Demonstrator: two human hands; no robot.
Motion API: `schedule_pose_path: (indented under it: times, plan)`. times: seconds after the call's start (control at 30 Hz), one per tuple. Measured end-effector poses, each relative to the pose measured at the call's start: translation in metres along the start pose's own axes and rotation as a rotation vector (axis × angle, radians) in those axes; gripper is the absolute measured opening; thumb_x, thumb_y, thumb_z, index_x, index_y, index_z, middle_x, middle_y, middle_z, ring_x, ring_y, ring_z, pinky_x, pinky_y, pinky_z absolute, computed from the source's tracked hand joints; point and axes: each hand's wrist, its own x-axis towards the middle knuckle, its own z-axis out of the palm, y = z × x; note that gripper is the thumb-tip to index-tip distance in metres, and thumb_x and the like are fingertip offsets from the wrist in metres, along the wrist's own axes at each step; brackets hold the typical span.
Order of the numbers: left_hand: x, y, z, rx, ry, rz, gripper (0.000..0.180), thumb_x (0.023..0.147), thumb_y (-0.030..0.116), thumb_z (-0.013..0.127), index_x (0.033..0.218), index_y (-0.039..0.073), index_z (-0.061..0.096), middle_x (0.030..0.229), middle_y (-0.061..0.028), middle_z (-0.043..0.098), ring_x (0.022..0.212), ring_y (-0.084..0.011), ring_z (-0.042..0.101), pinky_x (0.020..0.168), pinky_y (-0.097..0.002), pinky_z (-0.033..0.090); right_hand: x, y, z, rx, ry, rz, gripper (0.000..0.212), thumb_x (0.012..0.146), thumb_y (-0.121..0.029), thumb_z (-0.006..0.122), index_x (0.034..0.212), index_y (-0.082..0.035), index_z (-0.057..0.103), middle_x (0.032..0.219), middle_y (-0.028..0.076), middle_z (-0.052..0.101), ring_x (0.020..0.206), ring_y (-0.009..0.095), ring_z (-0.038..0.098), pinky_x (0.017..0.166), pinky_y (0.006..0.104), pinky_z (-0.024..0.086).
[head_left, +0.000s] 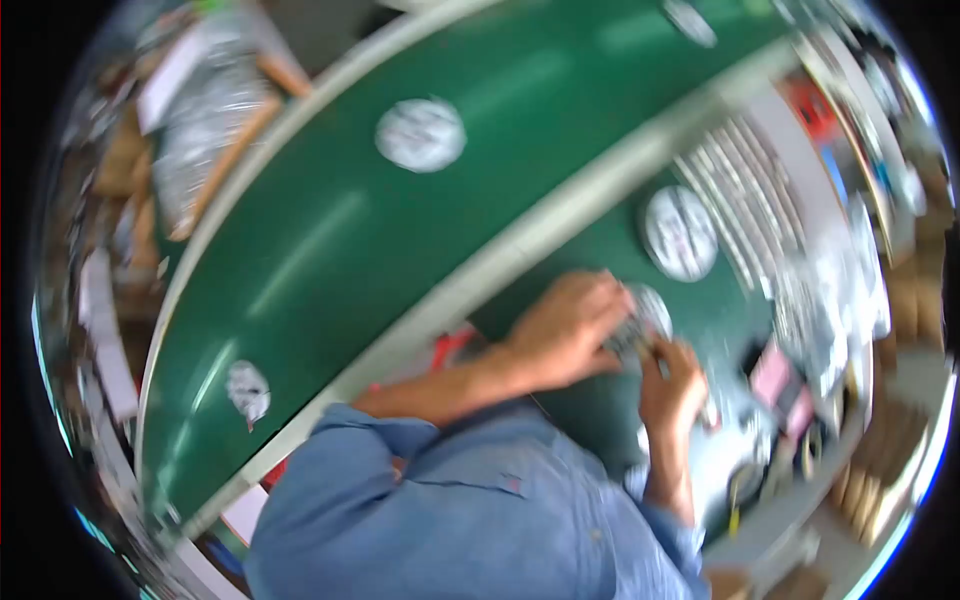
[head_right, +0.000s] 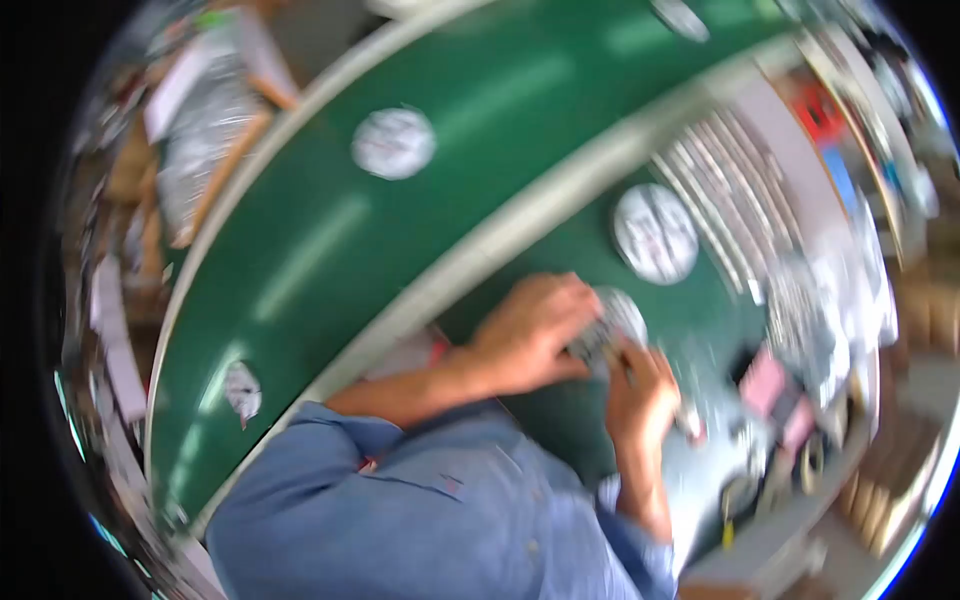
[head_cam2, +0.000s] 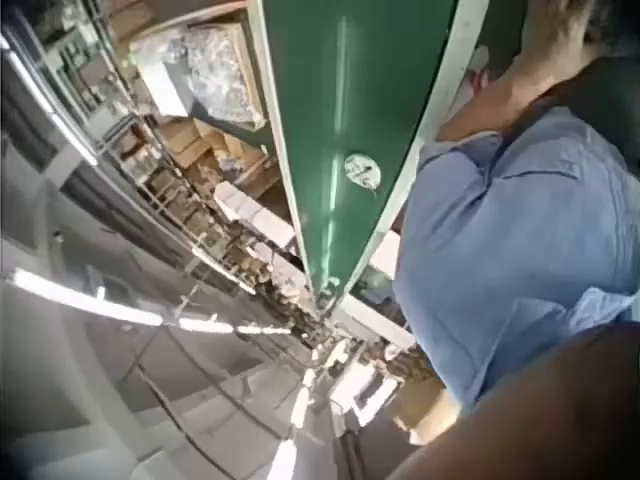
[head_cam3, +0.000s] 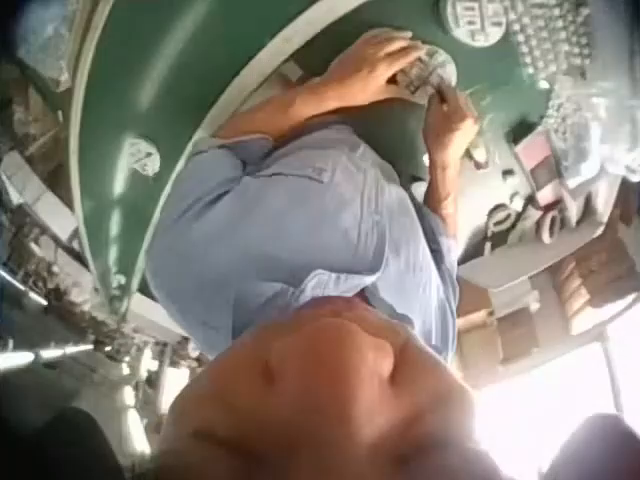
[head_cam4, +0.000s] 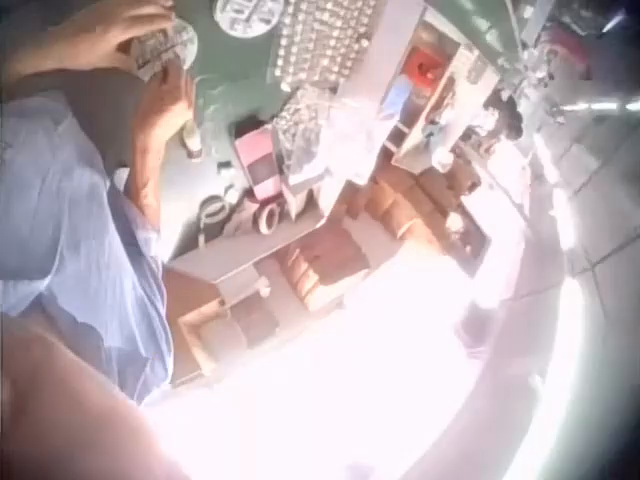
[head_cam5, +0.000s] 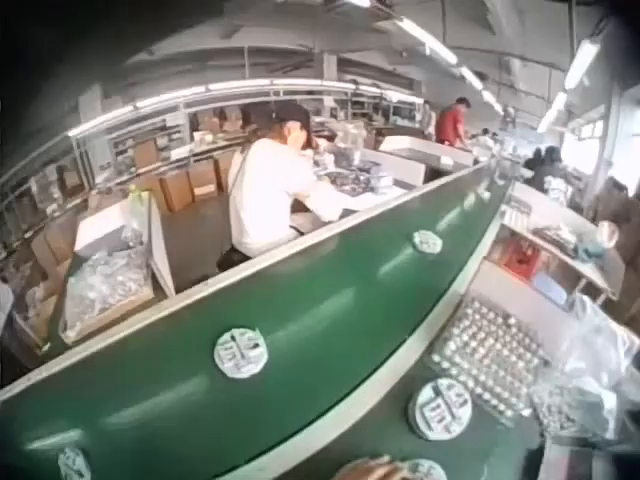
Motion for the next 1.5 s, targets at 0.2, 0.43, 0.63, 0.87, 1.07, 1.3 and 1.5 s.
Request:
schedule_pose_path:
  times: [0.2, 0.43, 0.63, 0.87, 1.07, 1.3, 1.5]
  plan:
    - [0.002, -0.006, 0.024, -0.013, 0.008, 0.005, 0.084, 0.074, 0.027, 0.093, 0.146, 0.0, 0.058, 0.141, -0.0175, 0.061, 0.133, -0.0381, 0.058, 0.115, -0.048, 0.044, 0.026, 0.029, -0.017, 0.217, -0.1, -0.463, 0.027, 0.082, 0.006, 0.073, 0.107, -0.005, 0.075, 0.093, 0.008, 0.075, 0.078, 0.027, 0.063, 0.072, 0.0372, 0.054]
    - [0.001, -0.003, 0.022, 0.002, -0.007, 0.002, 0.085, 0.074, 0.024, 0.094, 0.148, 0.001, 0.058, 0.142, -0.0162, 0.062, 0.135, -0.0361, 0.058, 0.116, -0.0473, 0.044, 0.002, 0.015, -0.006, 0.139, -0.057, -0.175, 0.032, 0.08, 0.005, 0.075, 0.111, -0.005, 0.075, 0.101, 0.008, 0.077, 0.086, 0.027, 0.066, 0.076, 0.0367, 0.055]
    - [0.0, -0.003, 0.022, -0.025, 0.021, -0.017, 0.089, 0.074, 0.024, 0.094, 0.149, -0.001, 0.053, 0.136, -0.0192, 0.064, 0.131, -0.0365, 0.06, 0.116, -0.0481, 0.045, 0.001, 0.011, -0.015, 0.124, 0.076, -0.279, 0.039, 0.078, 0.006, 0.077, 0.116, -0.004, 0.075, 0.1, 0.007, 0.078, 0.088, 0.028, 0.069, 0.078, 0.036, 0.056]
    - [0.008, 0.023, -0.015, -0.457, -0.244, -0.339, 0.082, 0.087, 0.023, 0.086, 0.155, -0.002, 0.048, 0.139, -0.0216, 0.064, 0.127, -0.0321, 0.063, 0.111, -0.0445, 0.048, -0.009, 0.03, -0.029, -0.006, 0.027, -0.484, 0.04, 0.085, 0.0, 0.078, 0.124, -0.005, 0.073, 0.108, 0.009, 0.08, 0.099, 0.025, 0.073, 0.082, 0.0343, 0.057]
    - [0.005, 0.011, -0.014, -0.689, -0.113, -0.349, 0.053, 0.103, 0.024, 0.071, 0.145, -0.004, 0.058, 0.12, -0.0162, 0.07, 0.107, -0.0226, 0.066, 0.097, -0.0345, 0.051, -0.021, 0.029, -0.032, 0.791, -0.349, 0.283, 0.026, 0.103, -0.013, 0.068, 0.126, -0.001, 0.07, 0.107, 0.007, 0.075, 0.094, 0.014, 0.064, 0.083, 0.0282, 0.052]
    - [-0.006, 0.017, -0.005, -0.861, -0.078, -0.544, 0.029, 0.107, 0.017, 0.066, 0.124, -0.005, 0.072, 0.09, -0.0025, 0.068, 0.076, -0.0066, 0.051, 0.068, -0.0202, 0.04, -0.039, 0.042, 0.017, 1.112, -0.139, 0.259, 0.039, 0.117, -0.028, 0.048, 0.124, 0.004, 0.07, 0.097, 0.002, 0.067, 0.086, 0.008, 0.053, 0.078, 0.0242, 0.046]
    - [-0.007, 0.014, -0.001, -0.86, -0.056, -0.556, 0.02, 0.107, 0.011, 0.066, 0.118, -0.004, 0.073, 0.086, 0.0001, 0.064, 0.071, -0.0033, 0.047, 0.061, -0.0187, 0.037, -0.036, 0.038, 0.02, 1.107, -0.075, 0.255, 0.043, 0.118, -0.029, 0.045, 0.123, 0.005, 0.07, 0.095, 0.001, 0.066, 0.084, 0.008, 0.052, 0.077, 0.0243, 0.045]
